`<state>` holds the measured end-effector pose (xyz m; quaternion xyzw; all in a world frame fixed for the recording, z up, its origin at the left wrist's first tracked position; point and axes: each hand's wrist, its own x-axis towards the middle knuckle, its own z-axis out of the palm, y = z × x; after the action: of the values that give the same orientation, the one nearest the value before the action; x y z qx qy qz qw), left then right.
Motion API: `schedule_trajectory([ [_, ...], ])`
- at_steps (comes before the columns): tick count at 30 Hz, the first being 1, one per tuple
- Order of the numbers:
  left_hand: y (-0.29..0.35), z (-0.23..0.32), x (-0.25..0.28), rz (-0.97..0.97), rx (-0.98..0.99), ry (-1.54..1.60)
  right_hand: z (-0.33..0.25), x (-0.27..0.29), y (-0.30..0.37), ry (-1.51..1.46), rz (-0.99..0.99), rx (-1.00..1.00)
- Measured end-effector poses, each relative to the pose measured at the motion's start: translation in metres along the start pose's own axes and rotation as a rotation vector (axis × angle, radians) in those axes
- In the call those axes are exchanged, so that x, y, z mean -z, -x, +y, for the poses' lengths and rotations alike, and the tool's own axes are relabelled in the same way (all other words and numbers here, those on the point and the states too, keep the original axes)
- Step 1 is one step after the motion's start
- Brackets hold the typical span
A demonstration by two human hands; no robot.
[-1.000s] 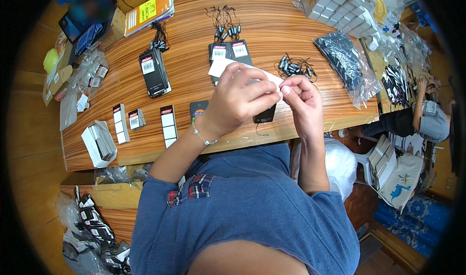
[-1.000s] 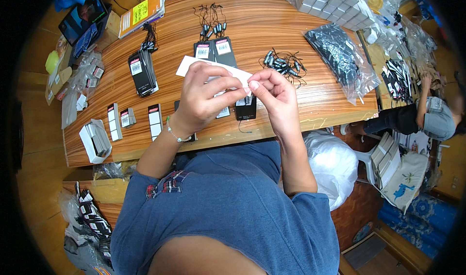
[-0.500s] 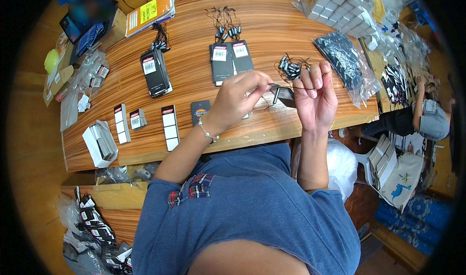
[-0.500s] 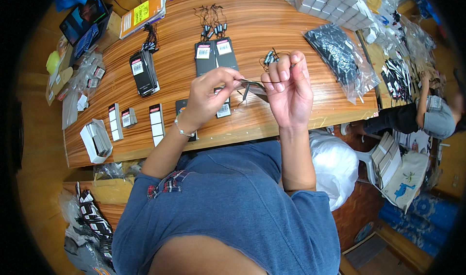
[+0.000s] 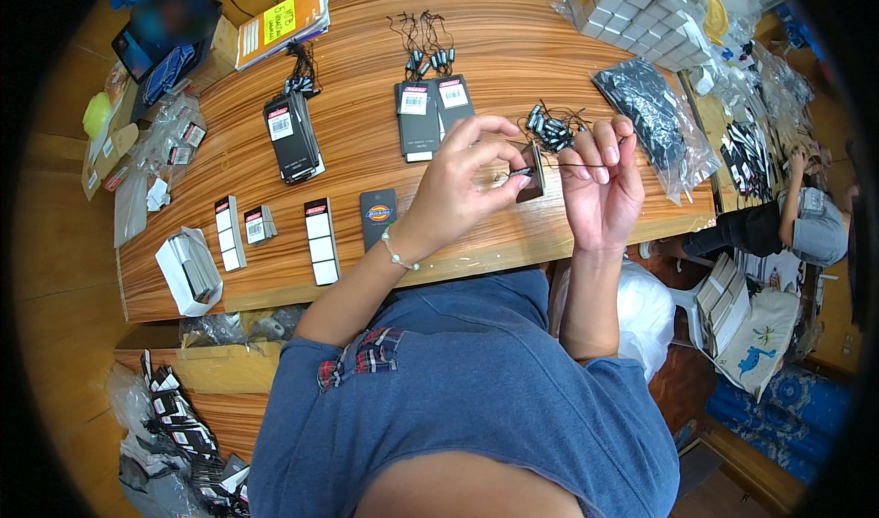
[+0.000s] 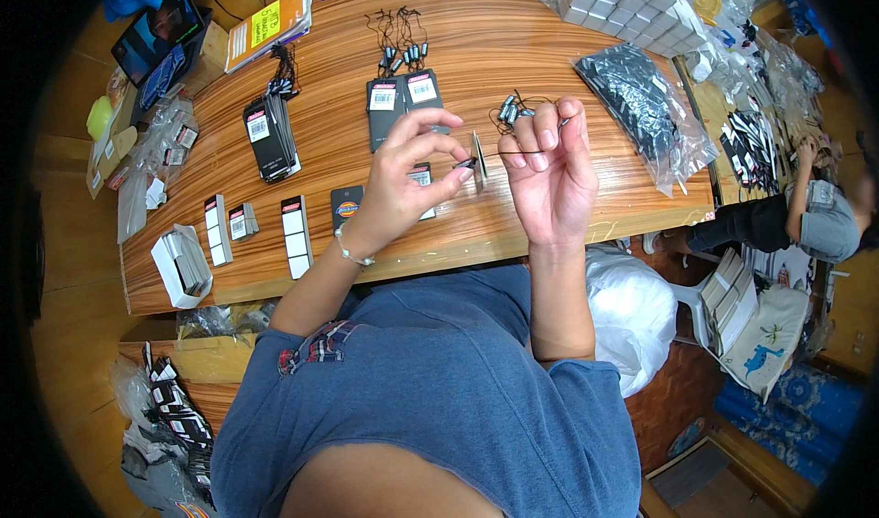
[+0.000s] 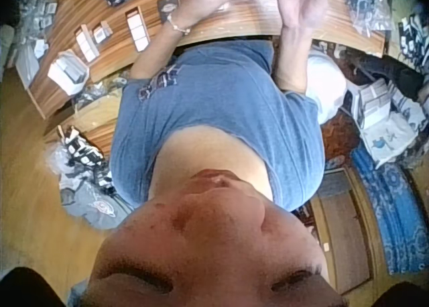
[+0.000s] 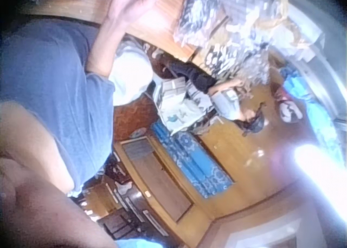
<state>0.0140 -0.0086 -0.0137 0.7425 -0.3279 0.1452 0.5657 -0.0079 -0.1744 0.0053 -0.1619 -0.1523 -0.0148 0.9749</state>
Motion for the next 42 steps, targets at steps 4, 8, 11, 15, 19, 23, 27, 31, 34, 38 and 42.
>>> schedule_trajectory([
  [4,-0.003,0.005,0.008,0.002,-0.007,-0.079,-0.003,-0.004,0.002,0.393,0.048,0.079],
  [8,-0.004,0.011,0.014,-0.055,-0.004,-0.084,-0.004,-0.007,0.01,0.676,0.083,0.099],
  [11,-0.009,0.013,0.013,0.041,-0.036,-0.022,-0.001,-0.011,0.011,0.85,0.089,0.105],
  [15,-0.01,0.013,0.017,-0.012,0.117,0.13,0.001,-0.015,0.011,1.0,-0.019,0.05],
  [19,-0.007,0.014,0.017,-0.03,0.289,0.311,0.004,-0.023,0.014,1.258,0.027,-0.02],
  [23,-0.006,0.014,0.016,-0.028,0.328,0.364,0.007,-0.025,0.015,1.238,0.07,-0.039],
  [27,-0.007,0.014,0.02,-0.089,0.35,0.353,0.005,-0.022,0.015,1.227,0.064,-0.054],
  [31,-0.007,0.017,0.019,-0.08,0.354,0.331,0.006,-0.023,0.013,1.2,0.08,-0.081],
  [34,-0.007,0.015,0.017,-0.072,0.332,0.302,0.01,-0.018,0.014,1.115,0.104,-0.112],
  [38,-0.008,0.014,0.023,-0.154,0.336,0.238,0.013,-0.008,0.013,0.986,0.078,-0.177],
  [42,-0.011,0.02,0.026,-0.242,0.431,0.344,0.006,0.007,0.015,0.896,0.021,-0.256],
])
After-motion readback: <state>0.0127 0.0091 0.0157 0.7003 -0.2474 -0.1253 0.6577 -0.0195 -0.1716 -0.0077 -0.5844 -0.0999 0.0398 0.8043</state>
